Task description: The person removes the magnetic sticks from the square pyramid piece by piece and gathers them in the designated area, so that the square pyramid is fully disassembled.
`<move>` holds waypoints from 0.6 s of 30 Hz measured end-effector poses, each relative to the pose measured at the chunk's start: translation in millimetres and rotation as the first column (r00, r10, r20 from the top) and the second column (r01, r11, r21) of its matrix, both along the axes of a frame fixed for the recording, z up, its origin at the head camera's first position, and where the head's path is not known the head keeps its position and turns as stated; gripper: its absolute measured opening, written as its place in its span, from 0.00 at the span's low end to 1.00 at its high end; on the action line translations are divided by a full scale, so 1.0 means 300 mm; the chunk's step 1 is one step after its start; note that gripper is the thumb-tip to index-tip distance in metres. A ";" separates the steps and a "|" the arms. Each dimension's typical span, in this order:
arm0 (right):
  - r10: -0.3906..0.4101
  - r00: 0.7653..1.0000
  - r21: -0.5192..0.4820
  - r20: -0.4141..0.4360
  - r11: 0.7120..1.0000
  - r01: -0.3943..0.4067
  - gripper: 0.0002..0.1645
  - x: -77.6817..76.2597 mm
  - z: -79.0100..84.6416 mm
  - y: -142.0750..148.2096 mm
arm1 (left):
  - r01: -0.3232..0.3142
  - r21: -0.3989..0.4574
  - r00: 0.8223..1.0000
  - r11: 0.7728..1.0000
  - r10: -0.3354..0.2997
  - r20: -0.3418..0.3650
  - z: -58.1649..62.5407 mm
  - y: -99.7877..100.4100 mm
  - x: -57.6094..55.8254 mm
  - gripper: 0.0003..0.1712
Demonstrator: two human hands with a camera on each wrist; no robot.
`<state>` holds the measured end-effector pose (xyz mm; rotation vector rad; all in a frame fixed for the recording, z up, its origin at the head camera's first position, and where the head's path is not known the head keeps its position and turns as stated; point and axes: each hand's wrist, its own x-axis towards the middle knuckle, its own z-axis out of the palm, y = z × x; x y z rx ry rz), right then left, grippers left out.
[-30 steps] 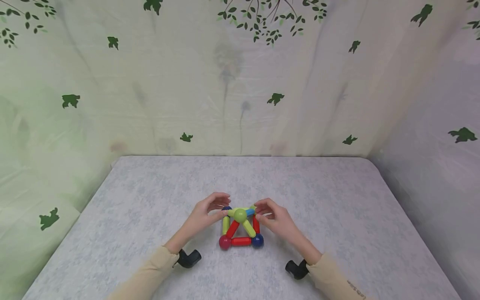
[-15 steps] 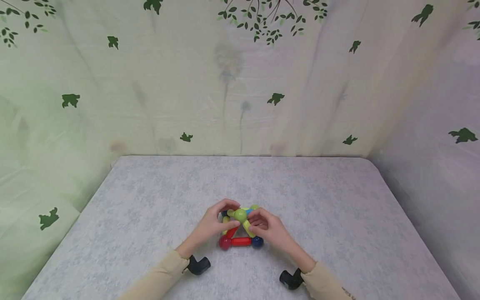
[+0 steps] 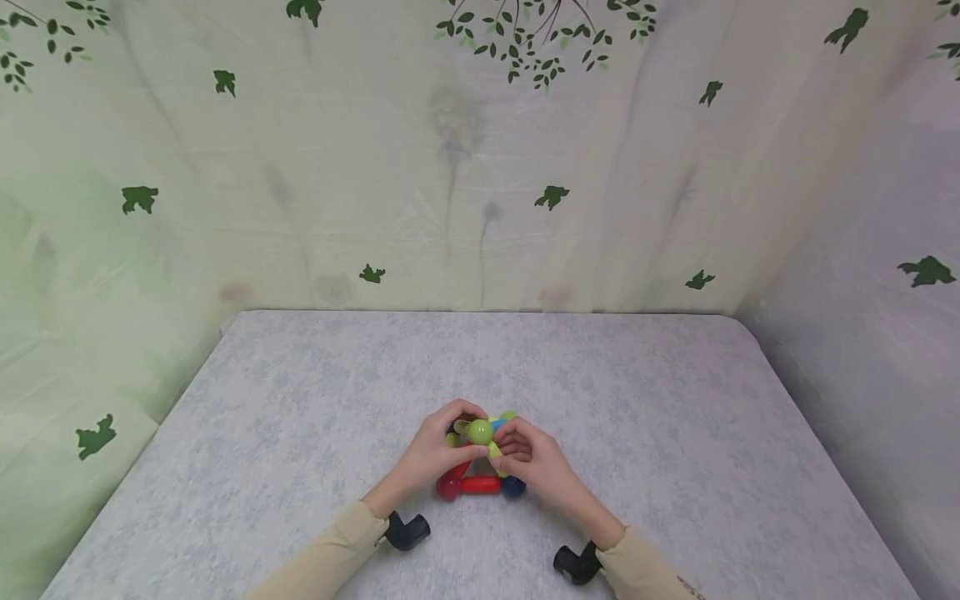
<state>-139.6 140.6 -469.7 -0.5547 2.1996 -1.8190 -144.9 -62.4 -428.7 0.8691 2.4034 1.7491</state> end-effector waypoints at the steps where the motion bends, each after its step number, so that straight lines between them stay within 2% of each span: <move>1: -0.002 1.000 -0.001 0.000 1.000 0.002 0.17 0.002 0.000 0.000 | 0.000 0.003 1.000 1.000 0.000 0.006 -0.002 -0.001 -0.001 0.19; 10: -0.023 1.000 0.002 0.011 1.000 0.023 0.16 0.006 -0.010 0.001 | 0.024 0.027 1.000 0.999 -0.024 0.005 -0.019 -0.009 -0.013 0.19; 18: -0.024 0.999 -0.014 0.037 1.000 0.025 0.17 0.016 -0.011 0.005 | 0.036 0.097 0.991 0.995 -0.049 0.127 -0.015 -0.027 -0.028 0.19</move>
